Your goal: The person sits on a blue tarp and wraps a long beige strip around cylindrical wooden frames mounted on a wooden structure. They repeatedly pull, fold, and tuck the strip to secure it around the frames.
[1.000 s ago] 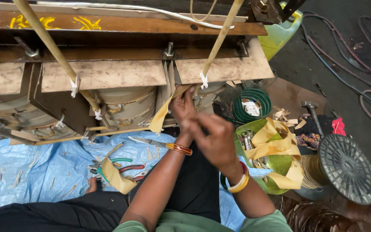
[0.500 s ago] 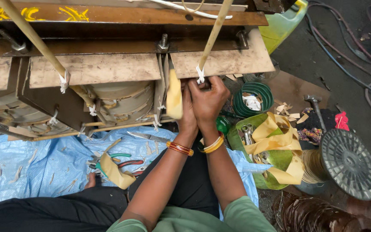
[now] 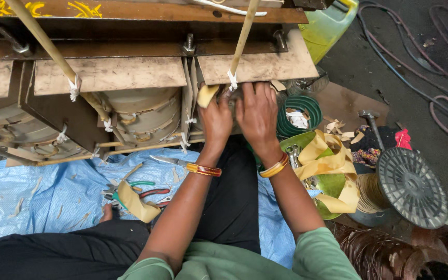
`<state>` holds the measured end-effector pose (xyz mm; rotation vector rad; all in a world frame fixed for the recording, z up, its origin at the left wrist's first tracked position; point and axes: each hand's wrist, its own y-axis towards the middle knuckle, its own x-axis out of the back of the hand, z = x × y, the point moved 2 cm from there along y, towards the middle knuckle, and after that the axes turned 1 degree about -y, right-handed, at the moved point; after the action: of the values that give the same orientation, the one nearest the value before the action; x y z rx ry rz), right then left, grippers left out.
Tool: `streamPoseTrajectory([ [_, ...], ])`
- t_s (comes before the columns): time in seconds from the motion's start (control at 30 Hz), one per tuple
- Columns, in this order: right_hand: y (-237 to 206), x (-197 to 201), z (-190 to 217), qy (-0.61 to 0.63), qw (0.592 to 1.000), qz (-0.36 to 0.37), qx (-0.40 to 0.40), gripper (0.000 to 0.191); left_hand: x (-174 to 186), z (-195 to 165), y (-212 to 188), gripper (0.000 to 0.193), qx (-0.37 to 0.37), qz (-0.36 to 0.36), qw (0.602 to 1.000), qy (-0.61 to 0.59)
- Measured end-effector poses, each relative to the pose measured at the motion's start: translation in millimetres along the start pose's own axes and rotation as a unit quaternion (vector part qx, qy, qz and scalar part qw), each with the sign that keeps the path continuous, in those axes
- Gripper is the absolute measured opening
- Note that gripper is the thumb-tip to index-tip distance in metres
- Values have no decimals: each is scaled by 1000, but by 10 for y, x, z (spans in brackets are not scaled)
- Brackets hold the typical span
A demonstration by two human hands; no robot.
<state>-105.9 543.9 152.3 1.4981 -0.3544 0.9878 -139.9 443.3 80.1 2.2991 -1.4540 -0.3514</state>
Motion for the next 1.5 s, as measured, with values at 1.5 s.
streamPoseTrajectory([
  [1.5,79,-347,220,258,926,-187,-201,22,6,-168,-126,19,126,-79,906,-396],
])
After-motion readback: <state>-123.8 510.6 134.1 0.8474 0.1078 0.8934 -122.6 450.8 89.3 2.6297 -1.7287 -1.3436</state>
